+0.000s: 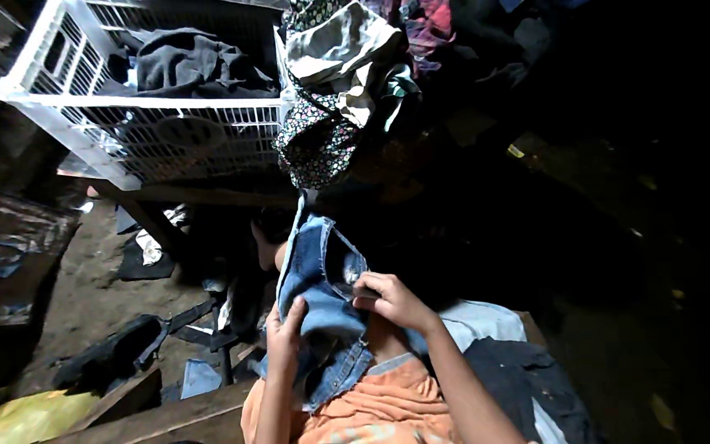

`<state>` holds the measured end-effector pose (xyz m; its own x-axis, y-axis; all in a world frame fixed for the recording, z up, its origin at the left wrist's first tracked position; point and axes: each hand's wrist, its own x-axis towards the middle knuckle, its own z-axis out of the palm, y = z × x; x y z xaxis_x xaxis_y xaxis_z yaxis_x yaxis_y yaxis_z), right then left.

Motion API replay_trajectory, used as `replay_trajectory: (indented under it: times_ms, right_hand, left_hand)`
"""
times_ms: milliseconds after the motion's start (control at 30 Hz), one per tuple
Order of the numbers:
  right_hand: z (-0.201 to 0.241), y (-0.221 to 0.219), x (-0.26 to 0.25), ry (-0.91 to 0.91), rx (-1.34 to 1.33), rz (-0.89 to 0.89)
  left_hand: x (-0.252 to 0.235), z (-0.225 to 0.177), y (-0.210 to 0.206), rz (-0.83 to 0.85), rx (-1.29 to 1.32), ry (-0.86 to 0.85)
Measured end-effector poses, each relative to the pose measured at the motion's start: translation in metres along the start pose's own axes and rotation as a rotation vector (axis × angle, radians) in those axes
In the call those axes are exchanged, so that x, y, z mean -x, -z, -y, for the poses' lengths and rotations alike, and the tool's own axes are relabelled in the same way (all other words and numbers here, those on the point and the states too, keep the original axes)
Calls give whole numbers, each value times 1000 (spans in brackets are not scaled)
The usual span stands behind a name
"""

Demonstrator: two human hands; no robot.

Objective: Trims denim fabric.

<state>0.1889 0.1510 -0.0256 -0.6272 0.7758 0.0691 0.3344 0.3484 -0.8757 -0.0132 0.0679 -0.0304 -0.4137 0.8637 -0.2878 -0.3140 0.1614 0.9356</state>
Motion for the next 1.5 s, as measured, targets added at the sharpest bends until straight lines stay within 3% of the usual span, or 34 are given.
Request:
replay_trajectory:
  times_ms: [67, 133, 267, 333, 500, 600, 700, 800, 900, 1033, 1167, 1267, 1367, 1500]
  right_hand:
    - [-1, -3, 7, -30, -81, 13]
    - [-3, 2, 4, -23, -76, 22]
    - [-1, 25, -11, 55, 62, -117]
    - [0, 33, -19, 65, 99, -174]
    - [2, 20, -20, -116, -20, 41]
    - [7, 1, -9, -168, -168, 69]
    - [7, -2, -9, -168, -194, 25]
    - [13, -1, -15, -213, -83, 23]
    - [20, -1, -14, -298, -23, 10]
    - [17, -12, -8, -252, -61, 21]
    - [16, -6, -7, -243, -73, 2]
    - [17, -2, -11, -224, -47, 3]
    - [20, -6, -14, -185, -48, 48]
    - [12, -8, -12, -140, -200, 58]
  left_hand:
    - [-3, 0, 9, 34, -79, 149]
    - [-14, -7, 23, 179, -172, 217]
    - [-18, -35, 37, 522, -165, -57]
    - [-12, -41, 31, 568, -150, -110]
    - [-3, -7, 33, 284, 147, 69]
    - [9, 0, 32, 195, 252, 26]
    - [8, 5, 30, 366, -45, -129]
    - [-1, -6, 13, 275, -349, -144]
    - [13, -12, 20, 235, -359, 24]
    - [29, -1, 37, 270, -370, 386]
    - [9, -9, 44, 496, -632, 158]
    - [5, -17, 28, 277, -474, 27]
    - [12, -26, -9, -16, -119, 153]
    - [20, -14, -22, -81, 157, 219]
